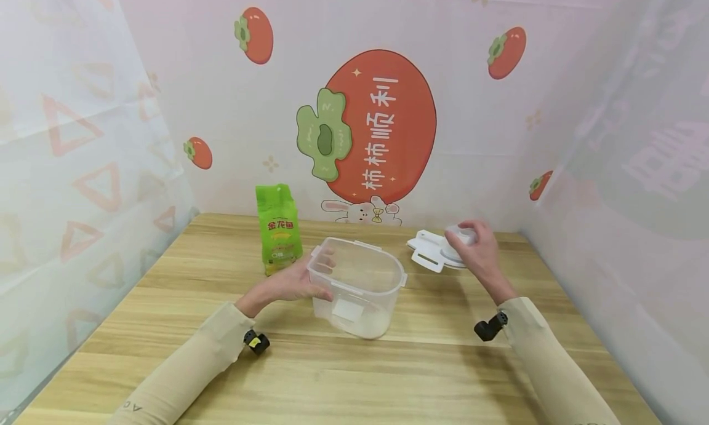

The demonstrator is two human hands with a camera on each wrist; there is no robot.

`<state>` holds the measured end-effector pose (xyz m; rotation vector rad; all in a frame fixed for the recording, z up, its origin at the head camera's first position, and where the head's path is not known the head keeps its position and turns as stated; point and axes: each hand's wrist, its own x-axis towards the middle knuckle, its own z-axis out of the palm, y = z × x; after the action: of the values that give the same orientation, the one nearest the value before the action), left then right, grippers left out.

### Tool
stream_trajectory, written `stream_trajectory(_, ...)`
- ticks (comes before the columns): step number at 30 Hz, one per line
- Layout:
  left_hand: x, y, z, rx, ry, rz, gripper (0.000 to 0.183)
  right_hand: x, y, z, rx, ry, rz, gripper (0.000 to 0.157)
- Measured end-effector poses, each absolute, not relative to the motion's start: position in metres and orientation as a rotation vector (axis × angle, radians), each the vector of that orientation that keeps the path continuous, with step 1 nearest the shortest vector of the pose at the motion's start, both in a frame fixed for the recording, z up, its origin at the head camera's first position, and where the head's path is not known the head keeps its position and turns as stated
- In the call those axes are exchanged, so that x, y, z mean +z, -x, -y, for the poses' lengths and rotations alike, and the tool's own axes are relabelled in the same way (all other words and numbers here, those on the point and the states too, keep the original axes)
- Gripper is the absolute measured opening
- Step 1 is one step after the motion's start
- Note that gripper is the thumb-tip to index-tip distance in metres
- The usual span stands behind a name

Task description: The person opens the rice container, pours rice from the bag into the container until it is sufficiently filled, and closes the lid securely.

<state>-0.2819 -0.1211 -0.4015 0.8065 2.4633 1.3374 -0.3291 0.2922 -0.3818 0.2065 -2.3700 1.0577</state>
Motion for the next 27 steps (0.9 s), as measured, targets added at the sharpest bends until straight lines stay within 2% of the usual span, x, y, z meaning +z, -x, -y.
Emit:
stream_trajectory(19, -0.402, 0.28, 0.121, 1.377, -0.809, -2.436, 0.099, -0.396, 0.33, -0.302, 1.059, -0.181, 2.48, 0.052)
stream_trajectory(27, -0.402, 0.281, 0.121, 1.355, -0.799, -2.446, 0.097, -0.405, 0.326, -0.31, 0.925, -0.215, 2.567, 0.053)
